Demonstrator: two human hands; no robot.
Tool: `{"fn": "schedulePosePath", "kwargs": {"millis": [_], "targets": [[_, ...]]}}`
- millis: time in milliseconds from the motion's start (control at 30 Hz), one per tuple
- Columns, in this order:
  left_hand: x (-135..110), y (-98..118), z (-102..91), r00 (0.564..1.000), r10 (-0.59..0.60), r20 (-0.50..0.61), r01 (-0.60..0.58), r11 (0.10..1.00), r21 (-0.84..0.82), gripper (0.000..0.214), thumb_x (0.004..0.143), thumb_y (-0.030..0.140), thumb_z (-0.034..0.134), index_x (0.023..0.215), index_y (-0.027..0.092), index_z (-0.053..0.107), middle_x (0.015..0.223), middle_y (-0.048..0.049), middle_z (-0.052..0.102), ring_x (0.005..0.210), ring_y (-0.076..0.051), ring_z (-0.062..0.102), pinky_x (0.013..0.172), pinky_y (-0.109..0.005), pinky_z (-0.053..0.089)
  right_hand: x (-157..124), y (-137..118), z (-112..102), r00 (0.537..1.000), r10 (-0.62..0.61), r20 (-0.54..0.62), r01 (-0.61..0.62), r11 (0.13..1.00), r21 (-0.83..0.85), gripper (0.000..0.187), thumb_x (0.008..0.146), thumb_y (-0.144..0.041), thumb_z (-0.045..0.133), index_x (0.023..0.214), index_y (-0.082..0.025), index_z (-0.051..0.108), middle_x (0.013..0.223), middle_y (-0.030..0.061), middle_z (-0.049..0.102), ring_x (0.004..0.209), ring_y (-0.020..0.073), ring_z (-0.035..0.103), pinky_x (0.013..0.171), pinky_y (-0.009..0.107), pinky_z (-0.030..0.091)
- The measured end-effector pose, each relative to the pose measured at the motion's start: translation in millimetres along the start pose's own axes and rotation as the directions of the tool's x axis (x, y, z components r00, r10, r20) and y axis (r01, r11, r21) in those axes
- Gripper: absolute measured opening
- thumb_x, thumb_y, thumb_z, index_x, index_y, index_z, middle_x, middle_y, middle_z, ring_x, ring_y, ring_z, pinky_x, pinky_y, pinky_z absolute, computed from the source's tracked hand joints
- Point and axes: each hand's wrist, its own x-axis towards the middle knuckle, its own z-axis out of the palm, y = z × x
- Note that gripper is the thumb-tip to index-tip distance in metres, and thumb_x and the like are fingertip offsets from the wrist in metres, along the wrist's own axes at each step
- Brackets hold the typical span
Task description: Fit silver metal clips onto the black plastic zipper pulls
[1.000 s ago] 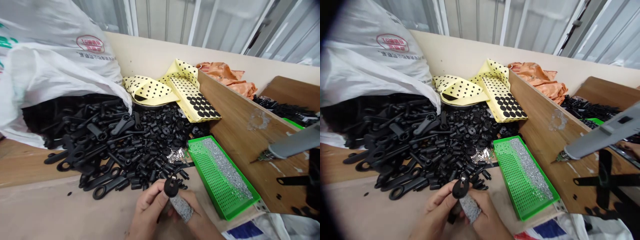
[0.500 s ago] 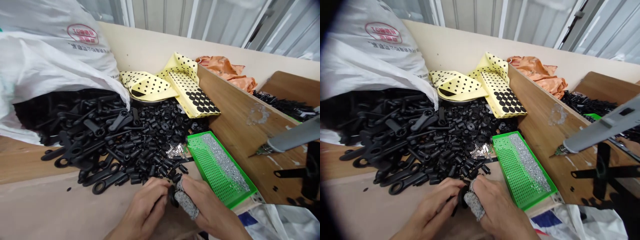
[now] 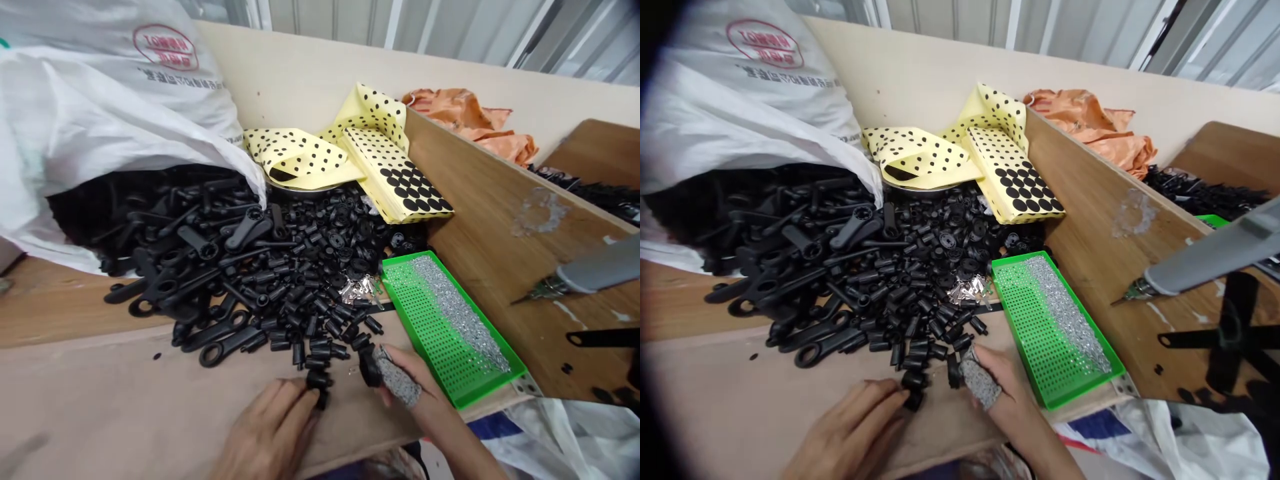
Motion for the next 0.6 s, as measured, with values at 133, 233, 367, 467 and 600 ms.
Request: {"fn": "schedulePosePath", "kwargs": {"millis": [133,233,367,467,600], "targets": [[-12,1,19.9,0.995,0.100,-0.007,-0.098,0.986,0.133,0.026,0.089,0.012,0.035,0.103,0.013,0.057,0.096,-0.0126,0.060,0.084,-0.020,0.058,0.073,-0.031,0.051,-2,4,7,0.999,0.041,-0.015,-0.040,0.999,0.028,0.031,0.087,-0.038,0.043,0.064,-0.017,0.048,0.058,-0.0020,0.047,0.057,0.0127,0.048,0.054,0.022,0.034],[-12,1,20.7,0.998,0.040,0.039,-0.043,0.996,0.080,0.021,0.088,0.011,0.039,0.097,0.014,0.057,0.095,-0.0109,0.060,0.082,-0.018,0.057,0.072,-0.030,0.051,-3,2,9,0.998,0.057,-0.021,-0.057,0.998,0.019,0.032,0.086,-0.040,0.045,0.064,-0.017,0.048,0.058,-0.0020,0.047,0.059,0.0129,0.047,0.055,0.022,0.034],[-8,4,13.0,0.993,-0.038,0.108,0.045,0.997,-0.062,0.019,0.088,0.011,0.037,0.096,0.017,0.054,0.089,-0.0074,0.061,0.077,-0.016,0.058,0.068,-0.025,0.051,-4,-2,8,0.999,0.048,-0.013,-0.047,0.999,0.016,0.033,0.087,-0.041,0.043,0.064,-0.018,0.046,0.057,-0.0023,0.046,0.057,0.0124,0.046,0.053,0.022,0.033],[-7,7,12.8,0.996,-0.035,0.079,0.041,0.996,-0.085,0.020,0.089,0.011,0.037,0.096,0.017,0.054,0.088,-0.0072,0.062,0.076,-0.016,0.059,0.070,-0.026,0.051,-4,-4,8,0.999,0.046,-0.017,-0.046,0.999,-0.010,0.032,0.087,-0.040,0.043,0.064,-0.018,0.047,0.057,-0.0021,0.047,0.057,0.0129,0.047,0.054,0.022,0.034],[-2,6,11.6,0.999,-0.028,-0.040,0.023,0.994,-0.111,0.016,0.091,0.020,0.039,0.096,0.019,0.054,0.086,-0.0060,0.065,0.074,-0.014,0.063,0.068,-0.021,0.052,-7,0,7,0.997,0.067,-0.046,-0.068,0.997,-0.024,0.028,0.085,-0.037,0.046,0.066,-0.017,0.050,0.060,-0.0013,0.050,0.060,0.0143,0.050,0.055,0.022,0.038]]}}
